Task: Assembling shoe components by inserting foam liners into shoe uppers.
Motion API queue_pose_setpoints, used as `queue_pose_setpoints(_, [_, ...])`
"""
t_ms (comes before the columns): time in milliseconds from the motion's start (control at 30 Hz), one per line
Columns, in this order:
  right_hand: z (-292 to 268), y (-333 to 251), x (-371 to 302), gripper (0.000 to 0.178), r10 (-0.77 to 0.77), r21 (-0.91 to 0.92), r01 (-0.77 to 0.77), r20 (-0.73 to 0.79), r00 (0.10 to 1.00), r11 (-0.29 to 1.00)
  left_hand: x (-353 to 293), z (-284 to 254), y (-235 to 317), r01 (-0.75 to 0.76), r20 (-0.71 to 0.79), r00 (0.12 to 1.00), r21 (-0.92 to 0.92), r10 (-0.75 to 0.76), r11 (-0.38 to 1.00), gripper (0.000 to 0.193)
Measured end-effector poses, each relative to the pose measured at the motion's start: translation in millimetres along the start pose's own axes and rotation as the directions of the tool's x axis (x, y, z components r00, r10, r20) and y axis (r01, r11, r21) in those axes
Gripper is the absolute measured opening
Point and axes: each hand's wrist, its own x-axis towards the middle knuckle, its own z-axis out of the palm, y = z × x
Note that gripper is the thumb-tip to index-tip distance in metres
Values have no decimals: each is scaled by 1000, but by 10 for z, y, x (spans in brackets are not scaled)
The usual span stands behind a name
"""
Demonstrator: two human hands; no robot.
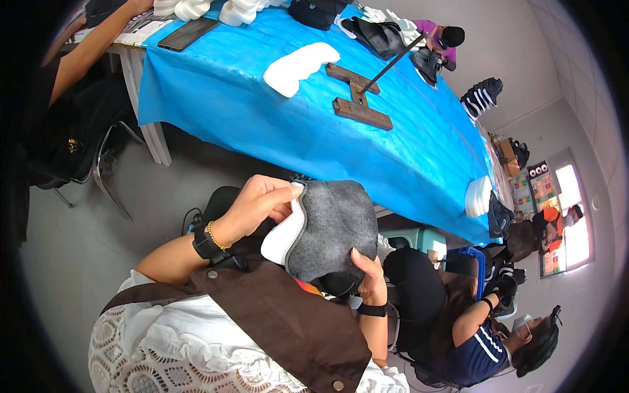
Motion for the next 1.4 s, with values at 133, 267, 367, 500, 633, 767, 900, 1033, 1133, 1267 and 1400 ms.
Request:
queue_pose_setpoints(133, [-1, 4, -4, 74, 9, -4, -9, 30, 1000, 1000, -2, 3, 11, 58, -29, 998, -27, -59, 998, 38])
queue_pose_setpoints(267, [-1, -1, -4, 76, 17, -15, -17, 11, 1000, 1000, -1, 4, 13, 72, -9, 997, -96, -73, 993, 40])
queue_pose_setpoints(367, [3, -5, -10, 75, 23, -33, -23, 15, 1000, 999, 1, -22, 12, 70, 29, 997, -80, -68, 994, 37])
queue_pose_setpoints(500, [32, 9, -16, 72, 26, -73, -25, 5, 1000, 997, 10, -22, -23, 40, 17, 999, -80, -39, 996, 32])
queue_pose_setpoints(633, [83, 29, -8, 71, 11, -91, -11, -3, 1000, 996, 33, 28, -81, 32, -66, 997, -140, -42, 990, 29])
queue_pose_setpoints(767, [114, -24, 43, 70, 11, -49, -10, 19, 1000, 999, 39, -14, -70, 62, 13, 998, -167, -61, 984, 23])
queue_pose_setpoints(900, [98, -85, 75, 64, 6, 26, -7, 11, 1000, 1000, -25, -128, -18, -65, 370, 929, 113, 19, 991, 27])
queue_pose_setpoints(1033, [52, -85, 89, 61, 9, 71, -9, 3, 1000, 997, -104, -149, 1, -219, 449, 894, 436, 0, 873, 34])
queue_pose_setpoints(1133, [8, -116, 96, 60, 10, 152, -17, 48, 999, 988, -102, -125, 25, -279, 470, 883, 492, 19, 824, 27])
queue_pose_setpoints(1267, [-8, -180, 94, 60, -44, 291, 2, 137, 990, 957, -93, -23, 36, -389, 429, 896, 637, 113, 665, 20])
queue_pose_setpoints(1400, [40, -187, 92, 59, 3, 87, 2, -62, 998, 996, -80, 143, 0, -398, 364, 908, 594, 208, 699, 20])
